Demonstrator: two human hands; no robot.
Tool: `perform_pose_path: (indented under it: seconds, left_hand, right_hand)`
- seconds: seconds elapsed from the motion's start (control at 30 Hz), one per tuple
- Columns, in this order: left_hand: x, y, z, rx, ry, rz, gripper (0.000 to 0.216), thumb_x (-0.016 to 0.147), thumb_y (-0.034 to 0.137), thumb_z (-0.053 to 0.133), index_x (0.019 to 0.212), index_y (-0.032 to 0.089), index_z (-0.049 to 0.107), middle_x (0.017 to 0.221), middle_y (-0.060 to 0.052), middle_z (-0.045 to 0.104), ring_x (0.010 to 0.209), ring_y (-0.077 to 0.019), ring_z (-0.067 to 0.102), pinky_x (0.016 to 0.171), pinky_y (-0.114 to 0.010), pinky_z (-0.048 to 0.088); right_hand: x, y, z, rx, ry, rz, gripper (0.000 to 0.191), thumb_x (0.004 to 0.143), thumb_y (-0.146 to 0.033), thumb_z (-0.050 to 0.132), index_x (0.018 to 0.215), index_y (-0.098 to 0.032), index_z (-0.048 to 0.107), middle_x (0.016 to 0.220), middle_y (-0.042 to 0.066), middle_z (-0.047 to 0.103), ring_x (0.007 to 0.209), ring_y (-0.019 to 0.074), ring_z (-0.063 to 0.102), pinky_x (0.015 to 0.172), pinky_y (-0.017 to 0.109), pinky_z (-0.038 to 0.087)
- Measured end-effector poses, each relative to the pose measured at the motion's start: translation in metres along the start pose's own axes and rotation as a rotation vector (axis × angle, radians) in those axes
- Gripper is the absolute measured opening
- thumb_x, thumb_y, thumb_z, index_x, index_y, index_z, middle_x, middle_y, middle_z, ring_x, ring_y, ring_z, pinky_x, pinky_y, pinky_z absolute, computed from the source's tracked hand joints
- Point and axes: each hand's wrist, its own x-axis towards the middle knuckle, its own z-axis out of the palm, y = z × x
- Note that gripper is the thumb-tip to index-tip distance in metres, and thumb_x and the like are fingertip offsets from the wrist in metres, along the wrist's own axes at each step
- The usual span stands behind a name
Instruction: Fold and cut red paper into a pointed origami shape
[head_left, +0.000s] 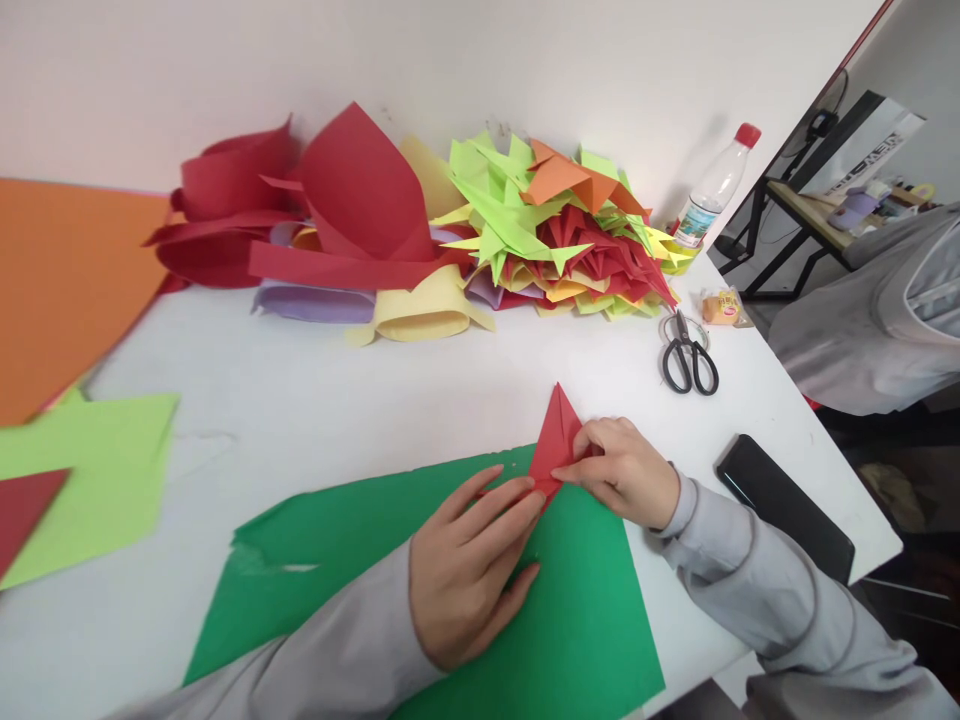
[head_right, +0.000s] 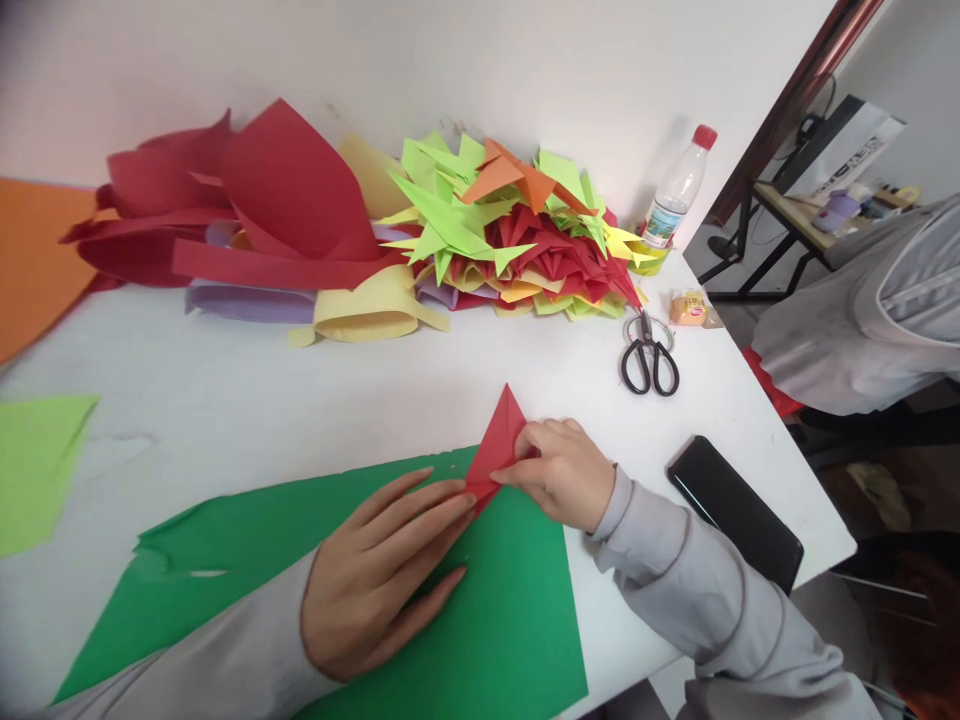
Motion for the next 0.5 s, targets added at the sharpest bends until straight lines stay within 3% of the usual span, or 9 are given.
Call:
perform_pose_path:
  seconds: [0.2,0.5]
  left_hand:
    - [-0.0021,0.0048,-0.0014,0.05,-0.04,0.029,0.024,0.087,0.011,0.05,0.104,0.005,0.066,0.104,-0.013,0.071,0.103,-0.0264,0.061,0.093,-0.041,0.051]
    - [-0.0018,0.0051,-0.0001,0.07,-0.06,0.036,0.027,0.086,0.011,0.05,0.108,0.009,0.066,0.103,-0.012,0.071,0.102,-0.0263,0.062,0.096,-0.045,0.05]
  right_hand:
    - [-0.0005,0.0002,-0.0011,0.041,0.004,0.014,0.022,0.089,-0.016,0.054,0.098,-0.025,0.072,0.089,0.005,0.059,0.082,0.0167,0.053,0.076,0.034,0.038]
    - [0.0,0.0018,-0.0008,0.054,0.032,-0.025,0.022,0.092,-0.02,0.051,0.097,-0.025,0.073,0.086,0.004,0.058,0.079,0.0162,0.053,0.073,0.033,0.037]
